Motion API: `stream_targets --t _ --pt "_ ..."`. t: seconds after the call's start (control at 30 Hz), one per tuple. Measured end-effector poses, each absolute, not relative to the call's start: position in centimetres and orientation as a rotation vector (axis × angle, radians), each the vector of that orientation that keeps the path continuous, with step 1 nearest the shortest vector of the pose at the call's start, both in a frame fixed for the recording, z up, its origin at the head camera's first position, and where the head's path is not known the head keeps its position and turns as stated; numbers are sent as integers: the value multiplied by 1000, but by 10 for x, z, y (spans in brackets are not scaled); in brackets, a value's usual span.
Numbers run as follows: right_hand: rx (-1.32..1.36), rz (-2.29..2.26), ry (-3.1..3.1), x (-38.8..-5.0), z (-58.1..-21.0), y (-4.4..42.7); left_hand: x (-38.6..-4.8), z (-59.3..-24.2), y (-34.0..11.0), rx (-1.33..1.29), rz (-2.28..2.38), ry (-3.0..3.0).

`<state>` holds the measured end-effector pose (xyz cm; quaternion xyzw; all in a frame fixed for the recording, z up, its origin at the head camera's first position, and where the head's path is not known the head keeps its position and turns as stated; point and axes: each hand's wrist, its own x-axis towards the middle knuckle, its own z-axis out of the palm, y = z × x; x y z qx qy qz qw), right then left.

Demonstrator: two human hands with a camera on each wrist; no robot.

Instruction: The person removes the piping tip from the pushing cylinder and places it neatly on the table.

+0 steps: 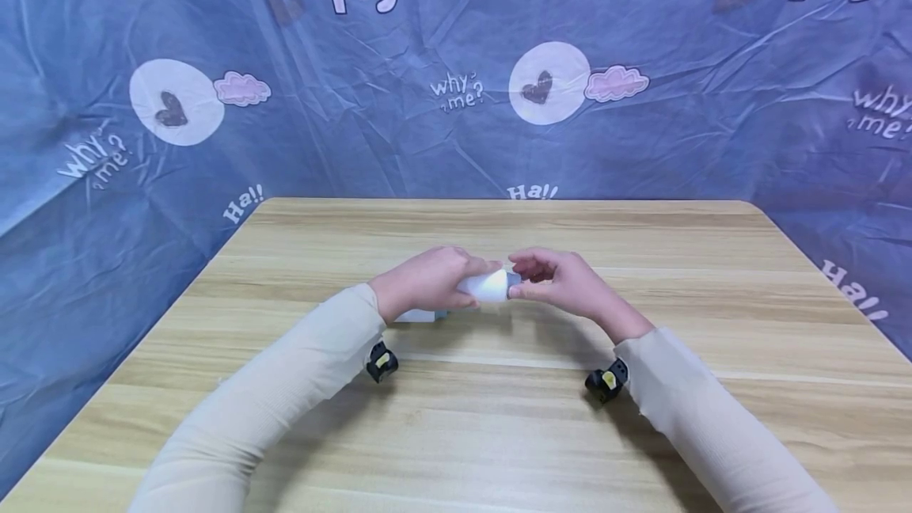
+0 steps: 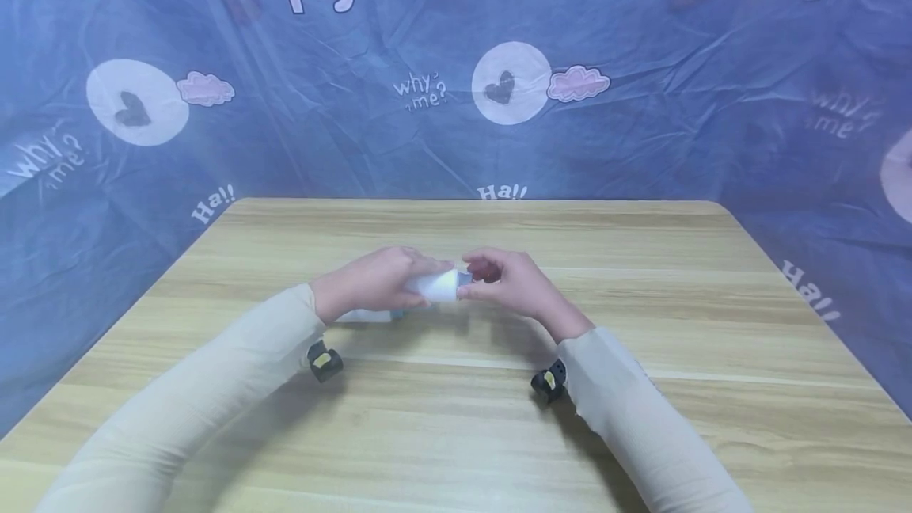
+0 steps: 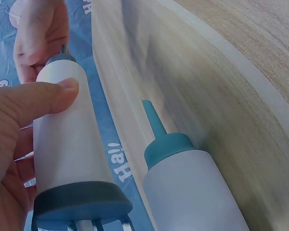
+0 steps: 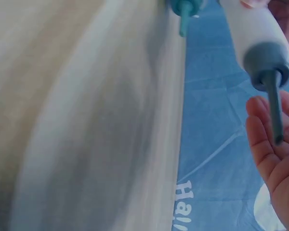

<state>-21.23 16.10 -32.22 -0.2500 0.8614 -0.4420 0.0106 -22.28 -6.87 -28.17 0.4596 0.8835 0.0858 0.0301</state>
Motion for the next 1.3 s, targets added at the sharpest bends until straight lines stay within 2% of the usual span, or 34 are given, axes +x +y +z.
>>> stream_targets --t 0.3,0.83,1.3 --pt "-629 -1444 2600 -213 -326 166 -220 -283 -72 1407 269 2727" --pt "-663 -1426 2409 -209 -331 163 -220 -286 -73 1506 273 2734" --pt "-737 -1441 2456 -208 -333 162 -218 -286 -76 1485 279 2733"
